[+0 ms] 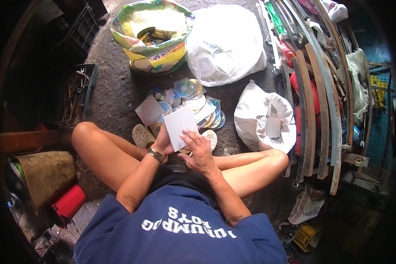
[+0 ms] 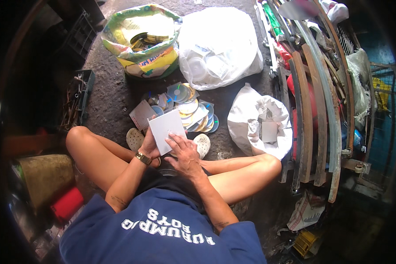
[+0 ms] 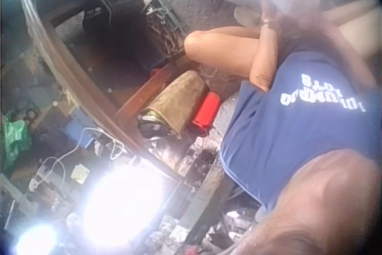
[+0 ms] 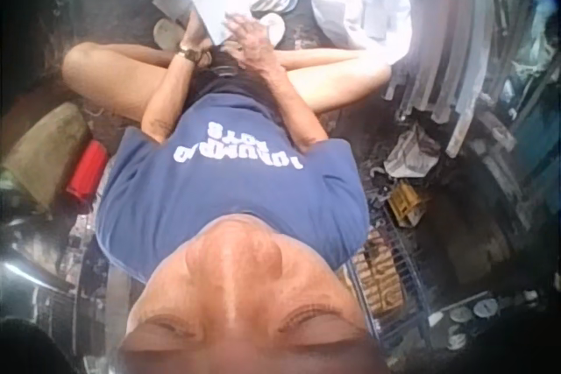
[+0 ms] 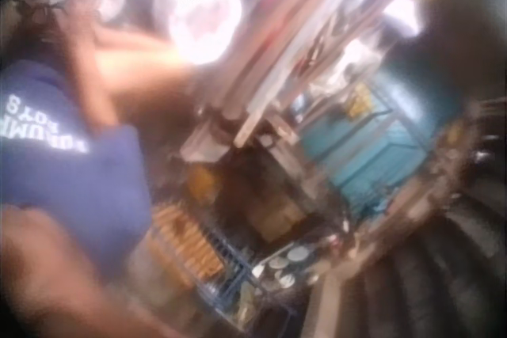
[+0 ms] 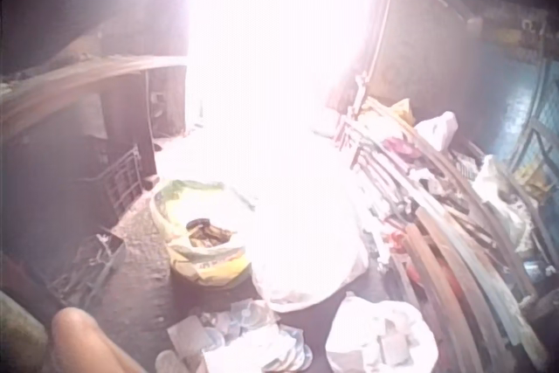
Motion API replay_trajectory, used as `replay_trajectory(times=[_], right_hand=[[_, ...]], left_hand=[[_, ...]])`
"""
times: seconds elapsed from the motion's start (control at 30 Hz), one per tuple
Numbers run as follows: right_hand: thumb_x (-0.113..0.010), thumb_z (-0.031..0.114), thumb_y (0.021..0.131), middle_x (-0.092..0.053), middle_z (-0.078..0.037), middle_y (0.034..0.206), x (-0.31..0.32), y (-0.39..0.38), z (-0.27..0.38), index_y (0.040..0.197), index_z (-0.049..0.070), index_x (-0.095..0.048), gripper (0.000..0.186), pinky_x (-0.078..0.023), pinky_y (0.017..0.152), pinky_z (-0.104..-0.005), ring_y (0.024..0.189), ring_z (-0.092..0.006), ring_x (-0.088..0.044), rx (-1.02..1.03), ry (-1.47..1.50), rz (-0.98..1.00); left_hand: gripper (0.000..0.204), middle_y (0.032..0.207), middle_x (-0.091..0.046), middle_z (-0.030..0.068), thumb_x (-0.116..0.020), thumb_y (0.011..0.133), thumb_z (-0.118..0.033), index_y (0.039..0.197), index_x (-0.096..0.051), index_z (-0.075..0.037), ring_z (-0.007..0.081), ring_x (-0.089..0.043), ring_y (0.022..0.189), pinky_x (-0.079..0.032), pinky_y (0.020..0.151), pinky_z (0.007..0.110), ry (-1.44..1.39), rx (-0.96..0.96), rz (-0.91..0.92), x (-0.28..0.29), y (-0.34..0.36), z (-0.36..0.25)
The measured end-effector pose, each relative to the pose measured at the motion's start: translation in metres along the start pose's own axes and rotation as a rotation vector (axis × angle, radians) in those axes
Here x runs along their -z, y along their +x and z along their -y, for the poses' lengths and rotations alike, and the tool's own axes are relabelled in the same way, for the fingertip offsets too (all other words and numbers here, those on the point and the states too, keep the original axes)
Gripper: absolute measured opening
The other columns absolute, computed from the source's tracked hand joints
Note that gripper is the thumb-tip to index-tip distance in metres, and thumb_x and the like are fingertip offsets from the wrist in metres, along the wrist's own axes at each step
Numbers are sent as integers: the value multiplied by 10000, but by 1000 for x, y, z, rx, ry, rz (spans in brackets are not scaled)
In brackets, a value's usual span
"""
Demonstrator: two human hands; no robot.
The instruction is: The person sits on the floor and repeatedly picks up optical discs and their paper sleeves, separating them and placing them into piles. The person handles the discs one at a time, occasionally stacking them or moving them between piles.
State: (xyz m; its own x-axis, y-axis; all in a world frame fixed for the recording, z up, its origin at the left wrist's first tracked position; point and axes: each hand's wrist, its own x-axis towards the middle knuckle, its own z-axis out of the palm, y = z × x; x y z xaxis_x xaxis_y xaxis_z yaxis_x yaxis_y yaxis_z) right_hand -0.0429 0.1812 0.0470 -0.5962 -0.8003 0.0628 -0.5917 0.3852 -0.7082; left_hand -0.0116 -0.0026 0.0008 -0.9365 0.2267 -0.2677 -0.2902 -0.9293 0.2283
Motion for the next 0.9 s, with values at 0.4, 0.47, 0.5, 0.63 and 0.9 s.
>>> replay_trajectory(times=[0.4, 0.47, 0.5, 0.63, 0.9], right_hand=[[-669, 247, 1004, -685, -214, 998, 59, 39, 39, 1139, -56, -678, 331, -561, 752, -418, 859, -382, -706, 190, 320, -208], [-644, 249, 1021, -664, -200, 962, 61, 45, 46, 1076, -44, -686, 301, -546, 753, -410, 850, -377, -678, 177, 347, -271], [-636, 252, 1028, -655, -196, 962, 60, 48, 47, 1060, -37, -685, 295, -541, 762, -404, 858, -374, -664, 185, 361, -246], [-585, 312, 1069, -653, -137, 996, 45, 49, 29, 1056, -28, -683, 355, -525, 802, -362, 912, -278, -645, 94, 548, -186], [-626, 161, 1019, -569, -188, 1445, -36, 16, -68, 1578, -45, -349, 657, -414, 1124, -349, 1311, -241, -547, -484, 656, -427]], left_hand=[[796, 1729, -84, 237, -500, 1089, -402, 1677, -79, -69, 384, -50, 1607, -110, 1282, 453, 1586, -919, -442, -86, -28, -17], [1099, 1711, -59, 292, -686, 932, -554, 1672, -49, -50, 452, -67, 1589, -147, 1275, 487, 1431, -746, -213, -95, -35, -38], [1196, 1707, -57, 302, -733, 871, -603, 1671, -39, -46, 464, -73, 1585, -160, 1272, 493, 1478, -701, -180, -98, -41, -43], [1395, 1707, -69, 292, -779, 728, -716, 1662, -16, -15, 440, -110, 1584, -193, 1268, 457, 1670, -485, -214, -88, -45, -50], [976, 1613, -414, 203, -577, 940, -609, 1599, -307, 57, 268, -351, 1506, -251, 1239, 373, 953, -364, -351, -8, -24, -5]])
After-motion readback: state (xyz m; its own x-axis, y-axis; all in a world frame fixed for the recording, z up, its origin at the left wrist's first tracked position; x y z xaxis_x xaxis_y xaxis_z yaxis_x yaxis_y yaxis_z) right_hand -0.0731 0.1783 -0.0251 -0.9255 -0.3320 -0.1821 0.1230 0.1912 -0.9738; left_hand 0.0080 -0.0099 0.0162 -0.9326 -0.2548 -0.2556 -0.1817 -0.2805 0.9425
